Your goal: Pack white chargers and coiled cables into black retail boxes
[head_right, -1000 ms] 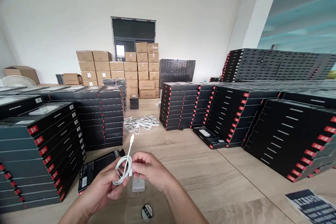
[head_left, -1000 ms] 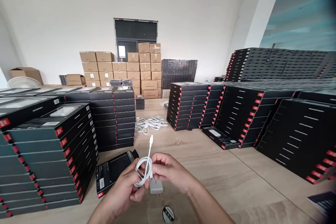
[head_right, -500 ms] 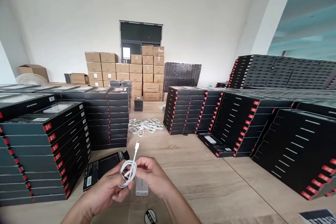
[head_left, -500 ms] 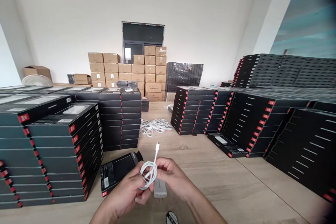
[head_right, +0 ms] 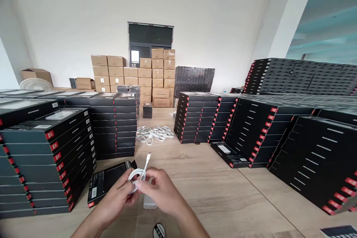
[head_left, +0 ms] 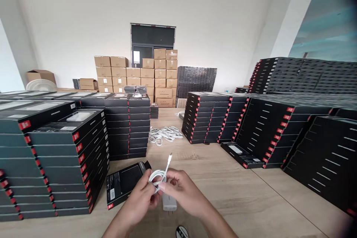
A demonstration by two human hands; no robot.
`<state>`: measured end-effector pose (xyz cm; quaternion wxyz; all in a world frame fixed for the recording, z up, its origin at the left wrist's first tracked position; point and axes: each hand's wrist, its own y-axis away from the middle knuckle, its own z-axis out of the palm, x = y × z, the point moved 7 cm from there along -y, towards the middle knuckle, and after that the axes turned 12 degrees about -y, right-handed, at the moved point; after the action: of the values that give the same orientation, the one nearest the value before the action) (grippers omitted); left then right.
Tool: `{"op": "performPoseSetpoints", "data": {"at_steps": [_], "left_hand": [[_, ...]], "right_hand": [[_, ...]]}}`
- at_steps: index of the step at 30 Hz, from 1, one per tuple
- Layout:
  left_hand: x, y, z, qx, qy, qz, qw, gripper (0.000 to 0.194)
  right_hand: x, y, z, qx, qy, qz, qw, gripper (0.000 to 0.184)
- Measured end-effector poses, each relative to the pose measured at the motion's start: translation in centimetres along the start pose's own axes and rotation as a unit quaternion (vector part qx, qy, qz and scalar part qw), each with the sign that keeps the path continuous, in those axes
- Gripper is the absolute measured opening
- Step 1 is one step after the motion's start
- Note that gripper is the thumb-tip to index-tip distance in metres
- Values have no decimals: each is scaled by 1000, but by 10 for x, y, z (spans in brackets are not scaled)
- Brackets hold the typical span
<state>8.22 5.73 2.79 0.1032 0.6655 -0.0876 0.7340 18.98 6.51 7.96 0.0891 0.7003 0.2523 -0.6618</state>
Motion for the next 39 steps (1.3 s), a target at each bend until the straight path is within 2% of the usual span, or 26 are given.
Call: {"op": "performPoseSetpoints", "data": {"at_steps": [3, 5, 6, 9, 12, 14, 16, 19, 23, 26, 30, 34, 39], "left_hand": [[1, 1, 6, -30, 39, 2, 999, 15], [3, 2, 12, -40, 93, -3, 995, 17], [4, 3, 15, -43, 118, -6, 992, 16], [5, 5, 26, -57, 155, -13, 986, 12], [-1, 3, 31, -65, 96, -31, 993, 23], [-8, 2, 31, -73, 30, -48, 996, 36], [-11, 1, 32, -84, 18, -54, 995, 43], [-13, 3, 35, -104, 93, -63, 988, 42], [-16, 7, 40, -122, 150, -84, 978, 40], [-16, 8, 42, -117, 160, -82, 977, 38], [-9, 8, 42, -99, 187, -51, 976, 30], [-8, 9, 43, -80, 202, -50, 975, 40], [-15, 4, 40, -12, 197, -54, 979, 38]], "right_hand": [[11, -5, -2, 59, -37, -3, 998, 27], [17, -7, -4, 105, -89, -12, 990, 22], [21, -7, -4, 130, -126, -14, 983, 20], [35, -5, -1, 188, -256, 21, 948, 33], [45, -2, 6, 216, -334, 63, 916, 32], [43, -2, 3, 241, -357, 36, 902, 29], [38, -3, -3, 260, -365, -3, 894, 40], [40, -3, -8, 283, -361, -10, 889, 53], [44, -4, -11, 283, -387, -16, 878, 56], [47, -4, -11, 269, -386, 0, 882, 57], [46, -5, -7, 215, -341, 62, 913, 58], [30, -7, -6, 164, -280, 33, 945, 61], [22, -6, 0, 113, -200, 8, 973, 61]]}}
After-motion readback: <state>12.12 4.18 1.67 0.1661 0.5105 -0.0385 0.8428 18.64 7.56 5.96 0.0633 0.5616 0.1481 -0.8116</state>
